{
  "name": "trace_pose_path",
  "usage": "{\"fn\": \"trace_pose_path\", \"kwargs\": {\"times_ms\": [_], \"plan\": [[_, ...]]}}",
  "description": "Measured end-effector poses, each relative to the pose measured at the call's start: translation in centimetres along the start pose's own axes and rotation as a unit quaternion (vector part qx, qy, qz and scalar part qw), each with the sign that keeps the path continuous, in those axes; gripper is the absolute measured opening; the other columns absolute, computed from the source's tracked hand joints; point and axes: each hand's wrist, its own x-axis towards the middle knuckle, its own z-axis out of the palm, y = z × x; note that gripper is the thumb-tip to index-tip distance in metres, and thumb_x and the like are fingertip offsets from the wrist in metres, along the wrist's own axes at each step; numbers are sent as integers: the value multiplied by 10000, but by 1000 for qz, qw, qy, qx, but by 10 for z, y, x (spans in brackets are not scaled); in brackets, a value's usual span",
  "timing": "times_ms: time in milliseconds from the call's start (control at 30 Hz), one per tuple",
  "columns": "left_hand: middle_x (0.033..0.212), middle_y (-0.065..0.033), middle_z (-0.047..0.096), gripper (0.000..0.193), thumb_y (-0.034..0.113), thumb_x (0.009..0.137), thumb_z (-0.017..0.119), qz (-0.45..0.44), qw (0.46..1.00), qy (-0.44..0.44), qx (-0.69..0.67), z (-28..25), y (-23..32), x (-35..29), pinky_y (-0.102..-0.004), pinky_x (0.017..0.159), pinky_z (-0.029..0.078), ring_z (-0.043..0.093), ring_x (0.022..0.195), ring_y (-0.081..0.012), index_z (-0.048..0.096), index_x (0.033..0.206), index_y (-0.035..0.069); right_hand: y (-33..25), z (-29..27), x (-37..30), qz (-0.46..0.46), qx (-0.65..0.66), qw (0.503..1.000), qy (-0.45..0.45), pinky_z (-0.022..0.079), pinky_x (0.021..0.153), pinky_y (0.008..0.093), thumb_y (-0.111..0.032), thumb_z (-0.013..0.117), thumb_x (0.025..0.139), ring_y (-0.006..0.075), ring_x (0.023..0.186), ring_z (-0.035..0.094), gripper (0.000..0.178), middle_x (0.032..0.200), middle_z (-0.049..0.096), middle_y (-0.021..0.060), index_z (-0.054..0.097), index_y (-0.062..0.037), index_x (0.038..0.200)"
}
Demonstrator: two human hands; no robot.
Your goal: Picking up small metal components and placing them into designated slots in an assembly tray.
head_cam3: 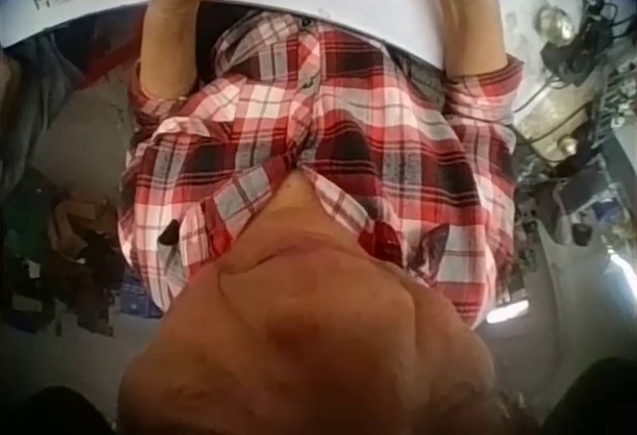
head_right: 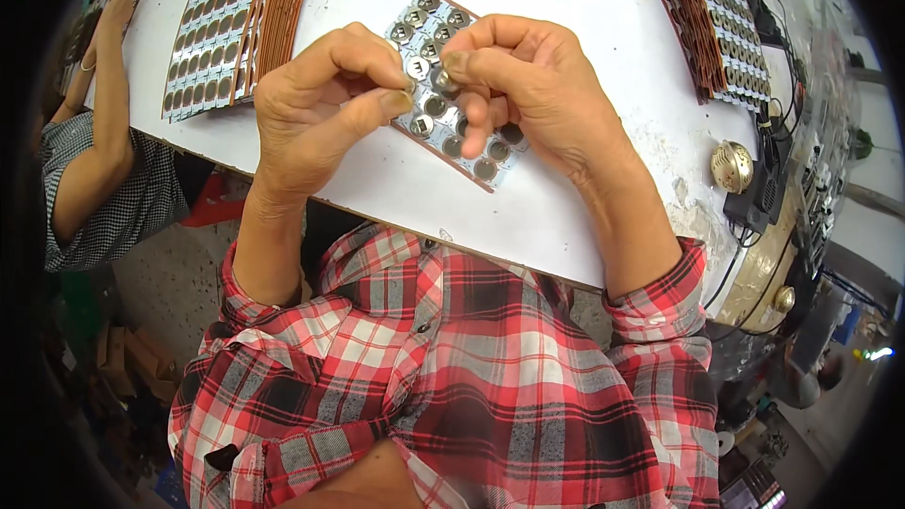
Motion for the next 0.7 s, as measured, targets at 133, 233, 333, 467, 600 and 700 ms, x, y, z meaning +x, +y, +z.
{"fn": "trace_pose_path", "kwargs": {"times_ms": [133, 233, 333, 467, 600, 700], "plan": [[937, -70, 683, 178, -71, 906, 674, 51, 997, 49, -7, 6, -2, 5, -255, 760, 564, 659, 822, -125, 673, 1075, -18, -4, 6, -1, -47, 2, 998, 37, 555, 449, 220, -79, 637, 969, 62, 524, 577, 175, 683, 598, 23, 692, 38, 1086], [904, -37, 697, 151, -45, 932, 674, -33, 991, 97, -81, 15, 7, -2, -195, 664, 525, 652, 765, -57, 669, 1076, 2, 0, 1, 0, -32, 0, 999, 18, 559, 474, 219, -86, 636, 976, 66, 548, 579, 224, 687, 583, 14, 686, 42, 1152], [859, -52, 719, 166, -28, 955, 654, -68, 988, 115, -84, 20, 9, -10, -183, 626, 534, 679, 741, -57, 667, 1120, -40, 0, 3, -2, -19, 12, 1000, 4, 559, 479, 224, -81, 629, 983, 72, 577, 597, 222, 714, 595, 22, 678, 48, 1158], [782, -24, 686, 62, -6, 937, 693, -115, 979, 163, -33, 37, 20, -15, -181, 576, 512, 640, 664, -46, 697, 991, -37, 3, 8, -3, -61, -12, 998, -10, 566, 484, 239, -61, 649, 975, 81, 591, 612, 219, 764, 630, 45, 656, 57, 1160], [819, -43, 698, 114, 19, 951, 689, -131, 980, 146, -32, 35, 14, -17, -168, 525, 470, 632, 659, -48, 710, 1043, -46, 2, 12, -5, -84, -28, 996, 3, 579, 498, 248, -27, 672, 957, 93, 598, 623, 229, 839, 669, 84, 635, 71, 1160], [825, -43, 699, 88, 9, 955, 691, -134, 982, 130, -38, 37, 11, -16, -166, 547, 491, 635, 670, -49, 709, 1026, -40, 2, 14, -4, -88, -34, 995, 7, 581, 503, 246, -12, 676, 951, 99, 609, 633, 221, 872, 688, 105, 642, 72, 1153]]}}
